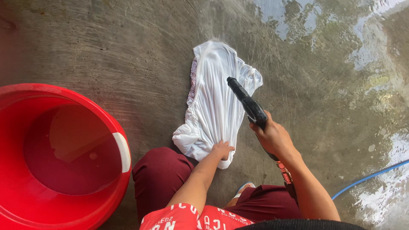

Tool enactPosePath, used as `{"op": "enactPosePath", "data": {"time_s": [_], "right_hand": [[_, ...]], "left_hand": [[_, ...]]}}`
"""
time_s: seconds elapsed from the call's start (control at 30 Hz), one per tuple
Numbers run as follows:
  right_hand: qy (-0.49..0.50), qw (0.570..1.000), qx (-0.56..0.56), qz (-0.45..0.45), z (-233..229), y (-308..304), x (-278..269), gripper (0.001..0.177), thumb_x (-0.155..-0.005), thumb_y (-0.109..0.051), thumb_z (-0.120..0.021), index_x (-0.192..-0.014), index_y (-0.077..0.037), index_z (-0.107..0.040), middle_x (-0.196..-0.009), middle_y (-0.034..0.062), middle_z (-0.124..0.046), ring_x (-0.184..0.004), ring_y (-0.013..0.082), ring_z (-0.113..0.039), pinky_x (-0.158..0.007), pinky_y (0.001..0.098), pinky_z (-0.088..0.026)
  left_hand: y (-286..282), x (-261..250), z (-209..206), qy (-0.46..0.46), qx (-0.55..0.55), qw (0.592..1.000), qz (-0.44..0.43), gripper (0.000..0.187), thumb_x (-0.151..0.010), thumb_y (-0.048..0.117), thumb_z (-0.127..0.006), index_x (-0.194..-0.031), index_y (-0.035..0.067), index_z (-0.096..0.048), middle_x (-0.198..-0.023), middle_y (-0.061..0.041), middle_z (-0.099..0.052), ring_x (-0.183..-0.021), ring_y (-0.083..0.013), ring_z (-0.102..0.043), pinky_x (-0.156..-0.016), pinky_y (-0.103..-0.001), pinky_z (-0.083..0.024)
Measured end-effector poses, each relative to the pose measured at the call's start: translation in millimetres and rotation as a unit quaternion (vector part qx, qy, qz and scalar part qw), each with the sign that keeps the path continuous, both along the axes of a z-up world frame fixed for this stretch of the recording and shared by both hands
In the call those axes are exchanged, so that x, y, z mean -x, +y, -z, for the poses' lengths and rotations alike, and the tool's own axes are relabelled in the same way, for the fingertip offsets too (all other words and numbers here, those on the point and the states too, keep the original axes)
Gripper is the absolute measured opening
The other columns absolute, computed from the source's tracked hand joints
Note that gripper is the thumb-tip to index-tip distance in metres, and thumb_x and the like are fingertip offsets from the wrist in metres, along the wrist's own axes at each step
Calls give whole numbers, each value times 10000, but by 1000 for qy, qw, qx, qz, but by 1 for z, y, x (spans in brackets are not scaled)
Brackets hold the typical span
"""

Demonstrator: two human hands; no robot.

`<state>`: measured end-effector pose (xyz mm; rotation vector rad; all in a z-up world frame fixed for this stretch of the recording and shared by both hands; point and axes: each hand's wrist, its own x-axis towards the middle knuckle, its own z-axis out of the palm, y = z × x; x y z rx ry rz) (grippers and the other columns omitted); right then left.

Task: The person uses a pressure washer to spray water onto a white garment on a concrete floor, turning and spreading the item to reach different areas.

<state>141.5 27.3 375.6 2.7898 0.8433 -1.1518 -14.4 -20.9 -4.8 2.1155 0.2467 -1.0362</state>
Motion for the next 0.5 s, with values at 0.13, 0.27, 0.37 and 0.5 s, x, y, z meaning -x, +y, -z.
{"op": "enactPosePath", "data": {"time_s": [0.13,0.27,0.37,0.5], "right_hand": [[-11,1000,-4,-10,3,9,-2,597,-988,-574,-515,-1435,-192,-411,-1044,307,-727,-1033,537,-696,-872,653,-525],[-28,1000,4,-12,-6,13,6,603,-993,-572,-506,-1441,-187,-392,-1048,307,-727,-1038,532,-700,-885,643,-531],[-2,1000,12,-26,18,3,4,570,-983,-537,-529,-1437,-213,-410,-1071,301,-731,-1041,535,-700,-878,649,-532],[7,999,20,-31,12,15,9,582,-981,-532,-514,-1452,-213,-393,-1065,298,-732,-1037,539,-698,-876,655,-531]], "left_hand": [[-2,-1,4,4,4,1000,-3,707,-899,144,-568,-1533,435,-451,-1345,-39,-480,-1282,-334,-467,-1035,-526,-518],[-2,-2,5,5,7,1000,-4,695,-909,159,-563,-1530,448,-445,-1371,-20,-470,-1308,-316,-456,-1053,-520,-511],[-2,-4,6,7,10,1000,1,707,-895,153,-571,-1528,443,-450,-1374,-26,-475,-1312,-321,-461,-1052,-522,-513],[-5,-6,11,8,6,1000,-8,703,-892,168,-590,-1520,456,-459,-1393,-18,-474,-1333,-322,-452,-1050,-536,-505]]}}
